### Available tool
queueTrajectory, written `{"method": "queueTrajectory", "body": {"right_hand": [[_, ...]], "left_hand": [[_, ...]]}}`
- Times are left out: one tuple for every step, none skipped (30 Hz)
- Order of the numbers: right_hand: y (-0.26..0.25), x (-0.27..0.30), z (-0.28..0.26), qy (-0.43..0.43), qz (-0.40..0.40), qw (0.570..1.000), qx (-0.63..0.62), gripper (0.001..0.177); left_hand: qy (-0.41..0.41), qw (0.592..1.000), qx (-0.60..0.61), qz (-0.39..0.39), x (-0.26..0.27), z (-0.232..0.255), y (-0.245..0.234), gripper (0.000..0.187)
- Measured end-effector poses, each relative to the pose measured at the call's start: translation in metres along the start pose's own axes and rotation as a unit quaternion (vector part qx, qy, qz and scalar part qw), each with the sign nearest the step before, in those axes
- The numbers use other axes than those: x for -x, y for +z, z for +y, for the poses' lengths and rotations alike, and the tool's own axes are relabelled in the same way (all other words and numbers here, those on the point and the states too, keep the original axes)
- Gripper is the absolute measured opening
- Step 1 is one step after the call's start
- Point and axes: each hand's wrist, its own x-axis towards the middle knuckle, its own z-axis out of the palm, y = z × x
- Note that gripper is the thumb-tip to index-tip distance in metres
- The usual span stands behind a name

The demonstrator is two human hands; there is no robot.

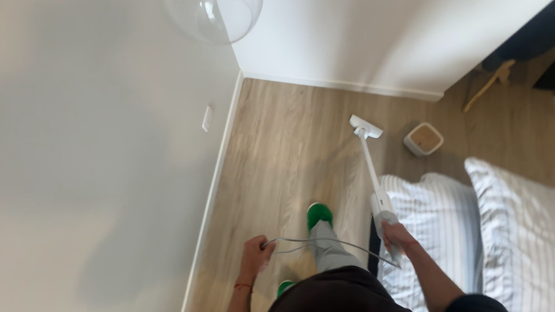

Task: The person vacuums the floor of a bedroom using a handheld vacuum cleaner, moving across the area around the bed and nightstands. The person also pushes a small bedside table to clean the floor underneath it.

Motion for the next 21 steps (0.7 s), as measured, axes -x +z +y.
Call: {"method": "queueTrajectory", "body": {"right_hand": [[0.004,0.013,0.017,-0.005,0.001,1.0,0.01,0.058],[0.01,0.027,0.037,-0.007,0.001,1.0,0.018,0.058],[0.012,0.042,0.056,-0.001,0.0,0.996,0.093,0.064],[0.016,0.053,0.07,0.003,0.0,0.986,0.166,0.071],[0.024,0.067,0.087,0.025,0.005,0.99,0.14,0.061],[0.025,0.083,0.106,0.05,0.012,0.992,0.118,0.052],[0.027,0.094,0.119,0.052,0.014,0.992,0.114,0.052],[0.026,0.107,0.134,0.06,-0.003,0.991,0.121,0.051],[0.026,0.118,0.146,0.068,-0.019,0.989,0.127,0.051],[0.024,0.125,0.153,0.068,-0.018,0.989,0.127,0.051],[0.021,0.134,0.161,0.071,-0.023,0.988,0.133,0.049],[0.02,0.139,0.165,0.073,-0.028,0.987,0.138,0.047],[0.021,0.14,0.165,0.072,-0.027,0.988,0.137,0.047],[0.02,0.139,0.163,0.069,-0.027,0.987,0.145,0.047],[0.019,0.136,0.16,0.067,-0.026,0.986,0.152,0.048],[0.019,0.131,0.154,0.066,-0.025,0.986,0.153,0.048],[0.019,0.124,0.145,0.055,-0.023,0.986,0.158,0.048],[0.018,0.116,0.135,0.042,-0.022,0.985,0.164,0.05],[0.017,0.107,0.125,0.041,-0.021,0.985,0.165,0.05],[0.018,0.095,0.111,0.028,-0.016,0.988,0.151,0.05],[0.017,0.083,0.096,0.015,-0.01,0.99,0.137,0.05]], "left_hand": [[0.001,1.0,0.013,-0.015,0.008,-0.005,0.001,0.032],[0.002,1.0,0.008,-0.02,0.019,-0.009,0.002,0.032],[0.001,0.999,0.018,-0.046,0.029,-0.013,0.004,0.033],[0.002,0.997,0.028,-0.072,0.035,-0.015,0.004,0.034],[0.005,0.997,0.023,-0.076,0.043,-0.016,0.002,0.034],[0.008,0.994,0.026,-0.107,0.055,-0.015,0.005,0.031],[0.012,0.99,0.03,-0.137,0.065,-0.013,0.008,0.029],[0.012,0.99,0.032,-0.141,0.074,-0.01,0.012,0.029],[0.006,0.986,0.041,-0.161,0.083,-0.007,0.016,0.026],[0.002,0.983,0.05,-0.178,0.088,-0.003,0.019,0.024],[0.003,0.983,0.052,-0.179,0.093,0.001,0.021,0.024],[0.018,0.981,0.052,-0.186,0.095,0.006,0.022,0.026],[0.033,0.979,0.051,-0.194,0.097,0.01,0.023,0.028],[0.034,0.979,0.052,-0.194,0.099,0.014,0.024,0.028],[0.029,0.981,0.054,-0.185,0.1,0.017,0.027,0.029],[0.022,0.983,0.056,-0.176,0.1,0.018,0.029,0.03],[0.023,0.983,0.057,-0.175,0.098,0.017,0.032,0.03],[0.016,0.989,0.031,-0.145,0.096,0.016,0.035,0.033],[0.009,0.993,0.004,-0.115,0.093,0.014,0.04,0.036],[0.008,0.994,0.006,-0.112,0.089,0.012,0.043,0.036],[-0.02,0.996,-0.004,-0.083,0.085,0.009,0.044,0.037]]}}
